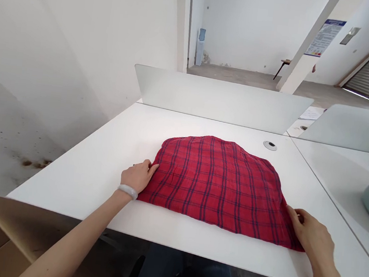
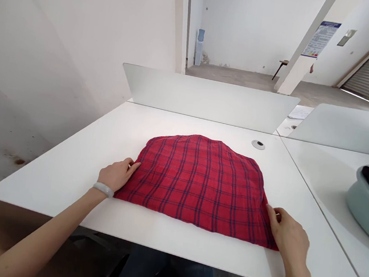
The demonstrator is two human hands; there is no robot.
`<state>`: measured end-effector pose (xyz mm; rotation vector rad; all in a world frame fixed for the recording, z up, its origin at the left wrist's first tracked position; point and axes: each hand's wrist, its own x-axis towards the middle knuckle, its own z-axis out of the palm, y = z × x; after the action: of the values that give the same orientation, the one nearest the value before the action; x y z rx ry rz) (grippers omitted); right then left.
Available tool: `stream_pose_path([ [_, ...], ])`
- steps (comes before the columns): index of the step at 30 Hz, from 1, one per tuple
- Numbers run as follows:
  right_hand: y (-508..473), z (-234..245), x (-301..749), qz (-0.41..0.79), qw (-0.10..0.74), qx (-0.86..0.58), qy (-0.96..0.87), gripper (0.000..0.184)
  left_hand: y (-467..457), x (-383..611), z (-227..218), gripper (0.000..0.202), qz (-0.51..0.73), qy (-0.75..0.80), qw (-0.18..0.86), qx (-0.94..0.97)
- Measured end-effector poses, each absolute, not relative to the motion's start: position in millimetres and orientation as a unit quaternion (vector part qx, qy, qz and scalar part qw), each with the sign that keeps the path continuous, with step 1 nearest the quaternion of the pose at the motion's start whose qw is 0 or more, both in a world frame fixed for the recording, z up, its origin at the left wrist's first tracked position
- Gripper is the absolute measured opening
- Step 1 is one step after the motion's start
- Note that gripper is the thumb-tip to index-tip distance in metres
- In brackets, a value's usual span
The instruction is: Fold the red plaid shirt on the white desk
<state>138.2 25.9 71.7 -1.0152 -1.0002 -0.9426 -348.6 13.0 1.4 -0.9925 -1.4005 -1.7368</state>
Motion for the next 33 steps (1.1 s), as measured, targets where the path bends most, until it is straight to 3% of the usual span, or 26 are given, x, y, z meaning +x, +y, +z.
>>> stream_pose_path([
  [7,46.6,79.1,143.3,-0.447,0.664,-0.421,-0.427,0.042,30.6,-344.6,3.1,0.045,-0.641,-0.574,0.380,-0.339],
  [33,44.7,76.2,139.2,-0.409,0.695,-0.402,-0.435,0.039,34.2,-347.1,4.6,0.045,-0.650,-0.560,0.377,-0.348],
])
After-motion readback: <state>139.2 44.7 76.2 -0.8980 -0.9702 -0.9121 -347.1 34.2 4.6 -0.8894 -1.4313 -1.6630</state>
